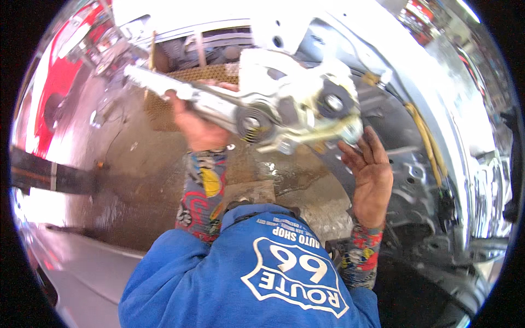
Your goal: The person retrieves a box of fasteners from the car seat, selects several bolts, and then lifts a car door into position. They align the door with the vehicle frame and begin securing it by hand-tightening bolts into the door hinge area.
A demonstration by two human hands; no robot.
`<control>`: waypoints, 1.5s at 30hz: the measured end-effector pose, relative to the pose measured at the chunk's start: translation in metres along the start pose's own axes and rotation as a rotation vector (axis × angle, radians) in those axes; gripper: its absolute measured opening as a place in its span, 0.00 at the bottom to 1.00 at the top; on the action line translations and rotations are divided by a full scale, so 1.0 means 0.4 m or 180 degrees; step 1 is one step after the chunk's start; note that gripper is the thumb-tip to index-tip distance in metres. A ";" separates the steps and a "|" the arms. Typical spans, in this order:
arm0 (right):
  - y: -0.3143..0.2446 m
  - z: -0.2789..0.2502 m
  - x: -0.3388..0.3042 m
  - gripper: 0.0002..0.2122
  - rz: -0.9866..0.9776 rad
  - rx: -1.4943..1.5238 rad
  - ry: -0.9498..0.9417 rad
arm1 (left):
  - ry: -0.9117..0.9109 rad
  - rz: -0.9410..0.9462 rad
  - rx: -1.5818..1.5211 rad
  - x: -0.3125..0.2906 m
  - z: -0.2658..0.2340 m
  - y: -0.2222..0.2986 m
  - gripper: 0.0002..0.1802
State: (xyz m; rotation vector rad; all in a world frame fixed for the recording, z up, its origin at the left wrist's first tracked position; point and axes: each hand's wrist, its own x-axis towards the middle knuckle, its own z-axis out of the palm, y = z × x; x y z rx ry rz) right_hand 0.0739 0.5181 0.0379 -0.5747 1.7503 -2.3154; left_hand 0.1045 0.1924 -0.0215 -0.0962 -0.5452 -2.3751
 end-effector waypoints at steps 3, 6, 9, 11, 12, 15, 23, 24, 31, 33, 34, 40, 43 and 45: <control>-0.002 -0.054 -0.025 0.38 -0.1847 -0.1853 0.0898 | 0.0063 0.0240 0.0053 0.027 -0.048 0.059 0.35; -0.035 -0.123 0.018 0.40 -0.3257 -0.3357 0.1530 | 0.0122 0.0297 -0.0191 0.039 -0.067 0.104 0.38; -0.044 -0.182 0.116 0.43 -0.3612 -0.3875 0.1760 | 0.0302 0.0369 -0.0044 0.042 -0.058 0.121 0.37; -0.033 -0.206 0.177 0.47 -0.3624 -0.3879 0.1881 | 0.0242 0.0237 -0.0119 0.039 -0.045 0.119 0.37; -0.026 -0.211 0.188 0.49 -0.3674 -0.4162 0.2007 | 0.0169 0.0225 -0.0125 0.038 -0.037 0.124 0.37; -0.012 -0.223 0.208 0.53 -0.3680 -0.4700 0.2354 | 0.0647 0.0453 0.0420 0.029 -0.027 0.129 0.38; -0.039 -0.218 0.142 0.54 -0.3066 -0.4774 0.2040 | -0.0053 -0.0073 0.0242 0.048 -0.041 0.156 0.38; -0.047 -0.215 0.132 0.54 -0.3084 -0.4508 0.1916 | 0.0010 -0.0079 0.0218 0.045 -0.042 0.157 0.38; 0.003 -0.088 -0.010 0.21 -0.2447 -0.2805 0.2293 | 0.0707 0.0264 0.0805 0.029 -0.020 0.145 0.34; 0.081 -0.001 -0.085 0.18 -0.0579 -0.1339 0.1504 | 0.0913 0.0424 0.1023 0.016 -0.007 0.118 0.32; 0.133 0.047 -0.105 0.19 -0.0164 -0.1961 0.1150 | 0.1110 0.0456 0.0949 0.012 0.000 0.103 0.31; 0.292 0.277 -0.125 0.33 0.1299 0.1252 -0.0943 | 0.0844 0.0108 0.0640 -0.026 0.060 -0.009 0.34; 0.275 0.322 -0.076 0.32 0.1226 0.1379 -0.0406 | 0.0570 -0.0126 0.0682 -0.057 0.085 -0.058 0.36; 0.254 0.336 -0.054 0.30 0.0979 0.1889 -0.0039 | 0.0517 -0.0316 0.0659 -0.082 0.096 -0.080 0.37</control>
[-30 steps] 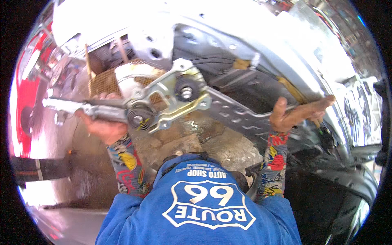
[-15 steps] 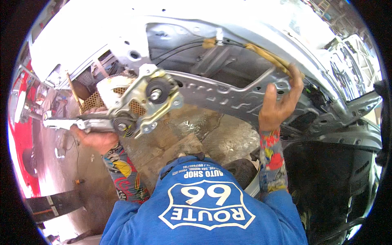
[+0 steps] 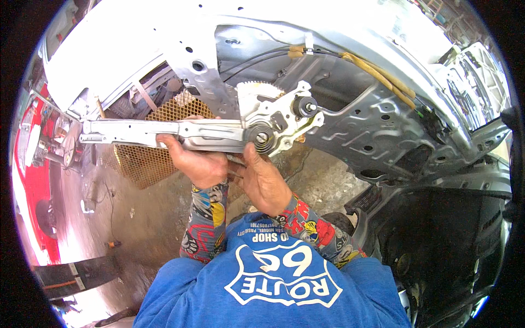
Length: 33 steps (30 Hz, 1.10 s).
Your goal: The person retrieves a box of fasteners from the car seat, selects several bolts, and then lifts a car door into position. They align the door with the vehicle frame and begin securing it by hand-tightening bolts into the door hinge area.
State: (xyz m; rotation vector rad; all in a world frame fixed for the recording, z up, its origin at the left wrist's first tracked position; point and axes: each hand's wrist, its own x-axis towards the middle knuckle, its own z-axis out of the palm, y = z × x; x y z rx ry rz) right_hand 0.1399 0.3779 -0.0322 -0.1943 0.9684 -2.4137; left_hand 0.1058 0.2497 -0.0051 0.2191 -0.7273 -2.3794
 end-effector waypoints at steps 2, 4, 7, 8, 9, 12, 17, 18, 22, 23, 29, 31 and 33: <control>-0.020 0.005 0.009 0.28 -0.0203 0.0441 0.0110 | -0.0141 -0.0048 0.0128 -0.021 0.006 -0.015 0.37; -0.044 -0.013 0.020 0.29 -0.0198 0.0494 0.0182 | -0.0370 -0.0186 0.0161 -0.036 0.007 -0.024 0.37; -0.068 -0.044 0.035 0.29 -0.0307 0.0553 0.0189 | -0.0710 -0.0356 0.0126 -0.038 0.007 -0.037 0.37; -0.073 -0.055 0.041 0.29 -0.0364 0.0532 0.0200 | -0.0749 -0.0533 0.0100 -0.032 0.006 -0.036 0.37; -0.078 -0.063 0.047 0.29 -0.0394 0.0527 0.0253 | -0.0934 -0.0628 0.0049 -0.023 0.005 -0.039 0.37; -0.084 -0.085 0.076 0.28 -0.0706 0.0695 0.0026 | -0.1247 -0.0898 0.0006 0.011 0.001 -0.051 0.39; -0.097 -0.136 0.138 0.25 -0.0886 0.1117 -0.0290 | -0.1741 -0.1095 0.0034 0.083 -0.009 -0.093 0.43; -0.098 -0.146 0.148 0.25 -0.0826 0.1220 -0.0257 | -0.1948 -0.1155 0.0067 0.100 -0.012 -0.097 0.42; -0.100 -0.181 0.166 0.22 -0.0942 0.1340 -0.0601 | -0.2438 -0.1346 0.0126 0.148 -0.024 -0.122 0.42; -0.101 -0.187 0.165 0.22 -0.0930 0.1284 -0.0554 | -0.2516 -0.1371 0.0173 0.156 -0.025 -0.124 0.43; -0.135 -0.239 0.180 0.23 -0.1036 0.1141 -0.0763 | -0.2412 -0.1624 0.0514 0.179 -0.026 -0.121 0.45; -0.148 -0.255 0.184 0.24 -0.1081 0.1093 -0.0629 | -0.2477 -0.1776 0.0750 0.183 -0.024 -0.124 0.45; -0.160 -0.263 0.186 0.25 -0.1155 0.1010 -0.0492 | -0.2576 -0.1829 0.0911 0.195 -0.017 -0.130 0.44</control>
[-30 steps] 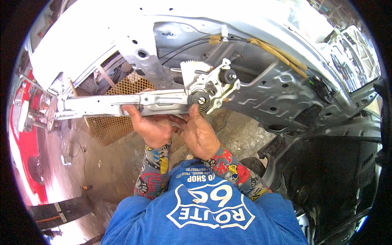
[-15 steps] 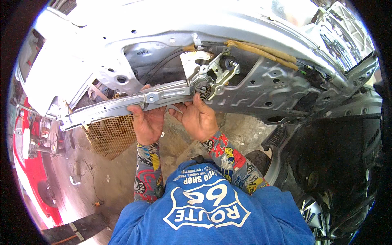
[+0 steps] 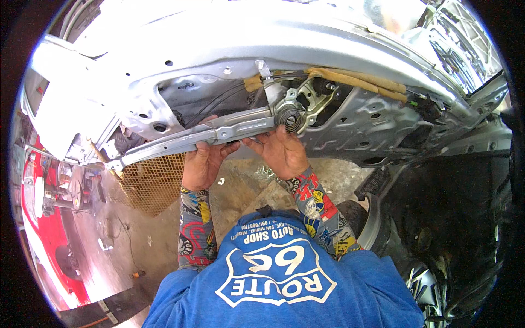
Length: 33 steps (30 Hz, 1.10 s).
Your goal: The person retrieves a box of fasteners from the car seat, selects several bolts, and then lifts a car door into position. They align the door with the vehicle frame and begin securing it by hand-tightening bolts into the door hinge area.
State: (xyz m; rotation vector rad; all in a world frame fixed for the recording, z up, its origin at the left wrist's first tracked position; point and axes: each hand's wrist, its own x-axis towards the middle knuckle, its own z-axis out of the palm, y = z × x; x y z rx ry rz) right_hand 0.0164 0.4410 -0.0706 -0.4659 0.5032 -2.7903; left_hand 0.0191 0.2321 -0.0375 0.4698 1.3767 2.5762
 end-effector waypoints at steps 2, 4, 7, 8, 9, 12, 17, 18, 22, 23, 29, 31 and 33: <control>-0.006 0.001 0.005 0.27 -0.0033 -0.0032 0.0127 | -0.0093 -0.0043 0.0128 0.009 -0.003 0.003 0.43; -0.007 0.009 0.008 0.27 -0.0091 -0.0008 0.0270 | -0.0116 -0.0017 0.0130 0.022 -0.002 0.007 0.41; -0.002 0.027 0.007 0.27 -0.0281 -0.0007 0.0310 | -0.0180 0.0069 0.0210 0.038 0.012 0.012 0.41; -0.002 0.031 0.007 0.26 -0.0298 0.0005 0.0454 | -0.0211 0.0119 0.0209 0.043 0.020 0.014 0.40; -0.004 0.033 0.007 0.26 -0.0306 0.0018 0.0595 | -0.0238 0.0131 0.0234 0.048 0.028 0.016 0.39; -0.012 0.037 0.011 0.23 -0.0305 0.0093 0.0711 | -0.0235 0.0131 0.0910 0.061 0.047 0.039 0.37; -0.021 0.051 0.038 0.25 -0.0498 0.0199 0.0945 | -0.0413 0.0214 0.1106 0.100 0.070 0.049 0.30; -0.022 0.056 0.047 0.25 -0.0591 0.0267 0.0868 | -0.0459 0.0226 0.1076 0.110 0.069 0.050 0.32; -0.034 0.069 0.058 0.25 -0.0806 0.0315 0.0938 | -0.0494 0.0460 0.1907 0.129 0.060 0.042 0.31; -0.045 0.067 0.062 0.24 -0.0737 0.0159 0.1178 | -0.0521 0.0446 0.2112 0.126 0.056 0.042 0.31; -0.112 0.037 0.066 0.21 -0.1012 -0.0037 0.1188 | -0.0042 -0.0375 0.1942 0.034 -0.008 0.100 0.28; -0.123 0.032 0.071 0.20 -0.1197 -0.0073 0.1557 | 0.0249 -0.0914 0.2124 -0.019 -0.046 0.154 0.23; -0.129 0.031 0.075 0.19 -0.1199 -0.0115 0.1591 | 0.0209 -0.0704 0.2118 -0.078 -0.068 0.200 0.21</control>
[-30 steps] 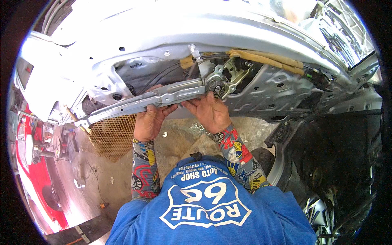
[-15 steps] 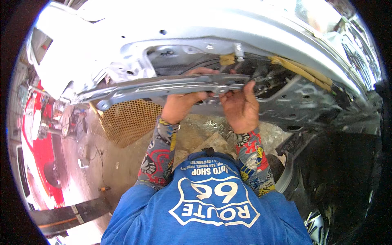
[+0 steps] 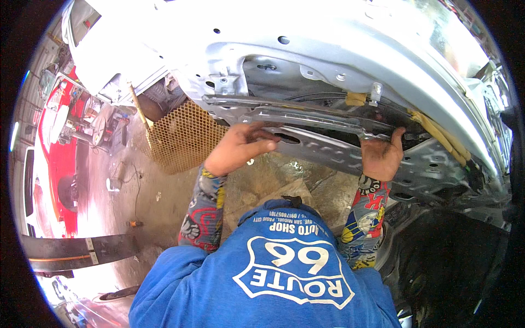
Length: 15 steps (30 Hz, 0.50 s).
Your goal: The person retrieves a box of fasteners from the car seat, selects several bolts, and then lifts a car door into position. They align the door with the vehicle frame and begin securing it by hand-tightening bolts into the door hinge area.
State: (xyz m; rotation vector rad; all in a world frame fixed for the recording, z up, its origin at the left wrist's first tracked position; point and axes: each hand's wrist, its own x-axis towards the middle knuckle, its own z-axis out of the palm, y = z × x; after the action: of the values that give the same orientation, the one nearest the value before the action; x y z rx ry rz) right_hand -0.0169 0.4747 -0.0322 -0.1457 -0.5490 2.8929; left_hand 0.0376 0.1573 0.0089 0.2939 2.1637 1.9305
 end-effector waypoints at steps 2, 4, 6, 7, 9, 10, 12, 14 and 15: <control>-0.005 0.002 0.002 0.20 -0.0010 -0.0016 0.0024 | 0.0226 -0.0056 0.0056 -0.043 -0.036 0.014 0.21; -0.008 0.002 0.000 0.20 -0.0019 -0.0077 0.0155 | 0.0633 -0.0259 0.0096 -0.083 -0.064 0.034 0.21; -0.010 -0.001 -0.001 0.20 -0.0028 -0.0081 0.0042 | 0.1432 0.0024 -0.0251 -0.096 -0.075 0.050 0.22; -0.010 -0.002 0.000 0.20 -0.0048 -0.0177 -0.0019 | 0.1856 0.0148 -0.0415 -0.098 -0.081 0.058 0.22; -0.012 -0.007 0.004 0.20 -0.0035 -0.0086 0.0057 | 0.1871 0.0388 -0.0528 -0.092 -0.088 0.069 0.21; -0.013 -0.009 0.006 0.20 -0.0037 -0.0076 0.0071 | 0.1843 0.0452 -0.0497 -0.083 -0.091 0.071 0.20; -0.014 -0.013 0.017 0.20 -0.0038 -0.0165 0.0189 | 0.1886 0.0553 -0.0427 -0.063 -0.097 0.071 0.18; -0.015 -0.017 0.023 0.21 -0.0091 -0.0202 0.0237 | 0.1893 0.0548 -0.0325 -0.050 -0.103 0.070 0.17; -0.015 -0.019 0.024 0.21 -0.0145 -0.0196 0.0214 | 0.1938 0.0465 -0.0276 -0.044 -0.106 0.069 0.16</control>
State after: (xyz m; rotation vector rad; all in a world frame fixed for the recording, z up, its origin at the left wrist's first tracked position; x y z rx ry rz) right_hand -0.0243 0.4849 -0.0377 -0.2351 -0.6213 2.8169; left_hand 0.0419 0.1151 0.0416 -0.1878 2.4476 2.4314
